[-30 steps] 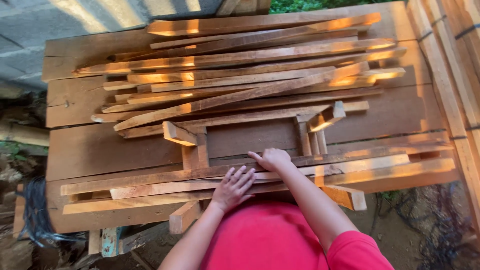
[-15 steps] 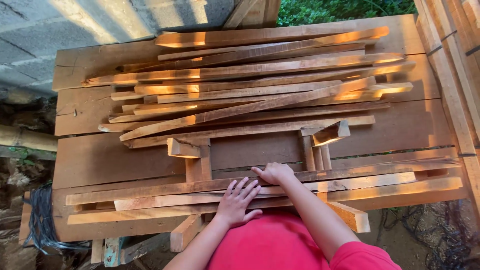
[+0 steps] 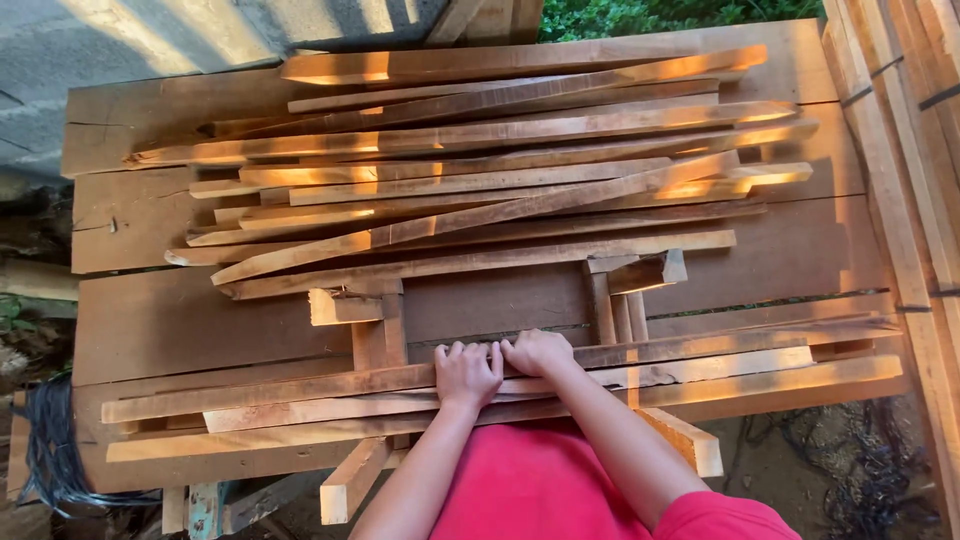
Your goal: Organizing and stacking wooden strips on a workbench.
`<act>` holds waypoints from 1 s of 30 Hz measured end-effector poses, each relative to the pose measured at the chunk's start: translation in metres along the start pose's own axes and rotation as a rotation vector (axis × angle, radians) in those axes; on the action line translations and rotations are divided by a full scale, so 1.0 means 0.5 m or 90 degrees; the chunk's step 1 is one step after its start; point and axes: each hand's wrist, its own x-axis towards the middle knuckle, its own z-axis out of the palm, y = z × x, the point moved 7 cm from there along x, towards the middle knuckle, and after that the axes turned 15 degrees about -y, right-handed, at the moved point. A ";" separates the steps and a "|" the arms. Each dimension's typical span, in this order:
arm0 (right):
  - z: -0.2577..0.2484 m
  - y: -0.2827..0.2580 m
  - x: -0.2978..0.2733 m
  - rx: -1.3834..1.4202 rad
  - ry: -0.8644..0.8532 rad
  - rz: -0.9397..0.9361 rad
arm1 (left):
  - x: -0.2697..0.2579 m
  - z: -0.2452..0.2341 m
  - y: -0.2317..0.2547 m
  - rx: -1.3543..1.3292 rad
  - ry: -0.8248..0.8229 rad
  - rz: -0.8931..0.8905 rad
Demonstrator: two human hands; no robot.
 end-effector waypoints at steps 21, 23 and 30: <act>0.087 0.063 -0.106 -0.065 0.690 -0.370 | -0.062 -0.023 -0.015 -0.116 -0.169 0.204; 0.098 0.093 -0.095 -0.060 0.697 -0.313 | -0.057 -0.017 -0.012 -0.117 -0.187 0.190; 0.102 0.157 -0.020 0.028 0.678 -0.175 | -0.022 0.018 -0.029 -0.094 -0.235 0.106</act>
